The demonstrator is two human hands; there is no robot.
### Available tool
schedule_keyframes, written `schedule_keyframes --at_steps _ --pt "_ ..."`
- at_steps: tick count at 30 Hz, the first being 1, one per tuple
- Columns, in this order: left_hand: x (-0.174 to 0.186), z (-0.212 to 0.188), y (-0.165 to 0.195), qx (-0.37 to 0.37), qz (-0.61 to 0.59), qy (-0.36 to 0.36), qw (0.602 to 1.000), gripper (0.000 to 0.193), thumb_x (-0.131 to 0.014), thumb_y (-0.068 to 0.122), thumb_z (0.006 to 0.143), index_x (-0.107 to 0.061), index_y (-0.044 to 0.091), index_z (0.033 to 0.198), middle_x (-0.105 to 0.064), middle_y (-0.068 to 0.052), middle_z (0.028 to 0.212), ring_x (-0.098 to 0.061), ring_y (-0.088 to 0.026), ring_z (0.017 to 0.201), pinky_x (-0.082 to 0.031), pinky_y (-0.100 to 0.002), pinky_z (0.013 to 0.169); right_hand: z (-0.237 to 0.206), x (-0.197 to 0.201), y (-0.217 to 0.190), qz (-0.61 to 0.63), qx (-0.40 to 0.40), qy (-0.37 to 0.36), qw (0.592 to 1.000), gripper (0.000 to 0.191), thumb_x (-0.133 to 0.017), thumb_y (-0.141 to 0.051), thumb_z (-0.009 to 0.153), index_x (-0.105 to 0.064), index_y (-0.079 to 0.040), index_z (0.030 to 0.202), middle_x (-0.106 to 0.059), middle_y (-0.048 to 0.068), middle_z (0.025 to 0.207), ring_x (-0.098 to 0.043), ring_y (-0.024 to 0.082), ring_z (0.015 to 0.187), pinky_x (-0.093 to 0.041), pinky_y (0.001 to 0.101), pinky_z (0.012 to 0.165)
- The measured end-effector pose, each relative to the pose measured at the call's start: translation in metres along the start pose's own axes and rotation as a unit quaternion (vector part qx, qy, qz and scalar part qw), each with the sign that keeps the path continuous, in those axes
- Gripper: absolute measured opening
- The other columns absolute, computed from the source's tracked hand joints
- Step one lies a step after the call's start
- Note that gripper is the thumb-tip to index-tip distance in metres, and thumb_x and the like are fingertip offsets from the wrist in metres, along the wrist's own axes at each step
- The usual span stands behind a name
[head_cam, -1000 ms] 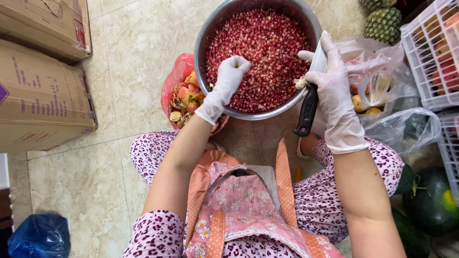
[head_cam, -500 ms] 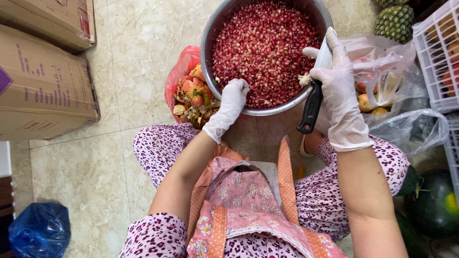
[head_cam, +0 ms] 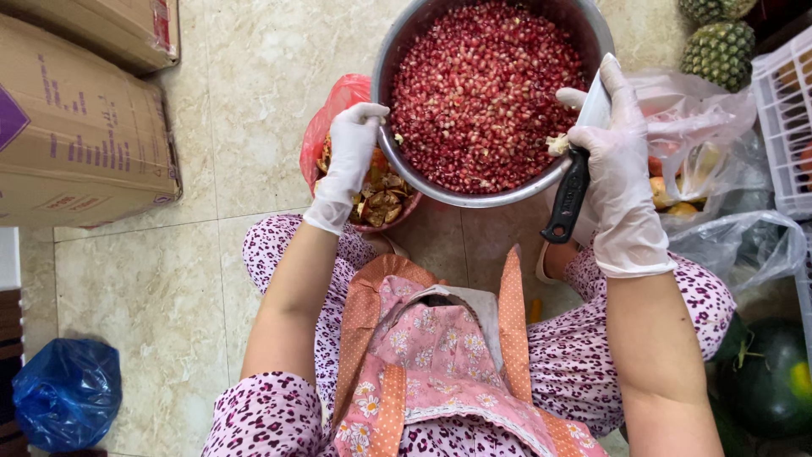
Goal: The person sits on the floor and uses a knife to cut and separate pomegranate seeds from the rind. They place the seeds into a large metal bowl and discard the rinds into a red plastic bag. The process is repeated for multiple pomegranates.
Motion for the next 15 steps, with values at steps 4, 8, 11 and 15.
schedule_keyframes --at_steps 4,8,11,15 --pt "-0.031 -0.002 -0.005 -0.213 0.409 -0.052 0.886 0.01 -0.066 -0.001 0.083 -0.074 0.004 0.085 -0.072 -0.018 0.086 -0.072 -0.03 0.076 -0.059 -0.039 0.069 0.005 -0.008 0.001 -0.05 -0.013 -0.003 0.999 0.097 -0.052 0.016 0.083 -0.019 -0.011 0.171 -0.064 0.024 0.141 -0.071 0.019 0.074 -0.054 0.0244 0.058" --pt "-0.065 -0.004 -0.019 -0.166 0.556 -0.076 0.811 0.015 -0.058 -0.001 0.088 -0.073 0.001 0.086 -0.07 -0.019 0.086 -0.074 -0.033 0.075 -0.061 -0.042 0.065 0.005 -0.011 -0.001 -0.036 -0.013 -0.003 0.999 0.097 -0.052 0.015 0.084 -0.019 -0.011 0.172 -0.064 0.024 0.141 -0.071 0.018 0.074 -0.054 0.0233 0.057" --pt "-0.072 0.0 -0.017 -0.153 0.569 -0.078 0.804 0.015 -0.059 0.0 0.089 -0.074 0.002 0.087 -0.071 -0.02 0.086 -0.074 -0.033 0.076 -0.061 -0.042 0.065 0.005 -0.007 -0.005 -0.031 -0.009 0.006 0.999 0.098 -0.052 0.015 0.083 -0.019 -0.01 0.172 -0.064 0.024 0.14 -0.07 0.018 0.073 -0.053 0.0234 0.055" --pt "-0.052 0.008 -0.012 -0.049 0.454 -0.108 0.883 0.011 -0.064 0.006 0.09 -0.074 0.004 0.087 -0.073 -0.019 0.086 -0.073 -0.029 0.075 -0.058 -0.04 0.066 0.005 0.001 -0.012 -0.026 0.002 0.015 1.0 0.097 -0.051 0.016 0.083 -0.021 -0.009 0.172 -0.064 0.024 0.14 -0.07 0.019 0.073 -0.054 0.0243 0.057"
Point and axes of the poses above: each hand's wrist, its own z-axis towards the middle knuckle, its own x-axis out of the back of the hand, y = z × x, the point moved 4 cm from there along z, towards the middle knuckle
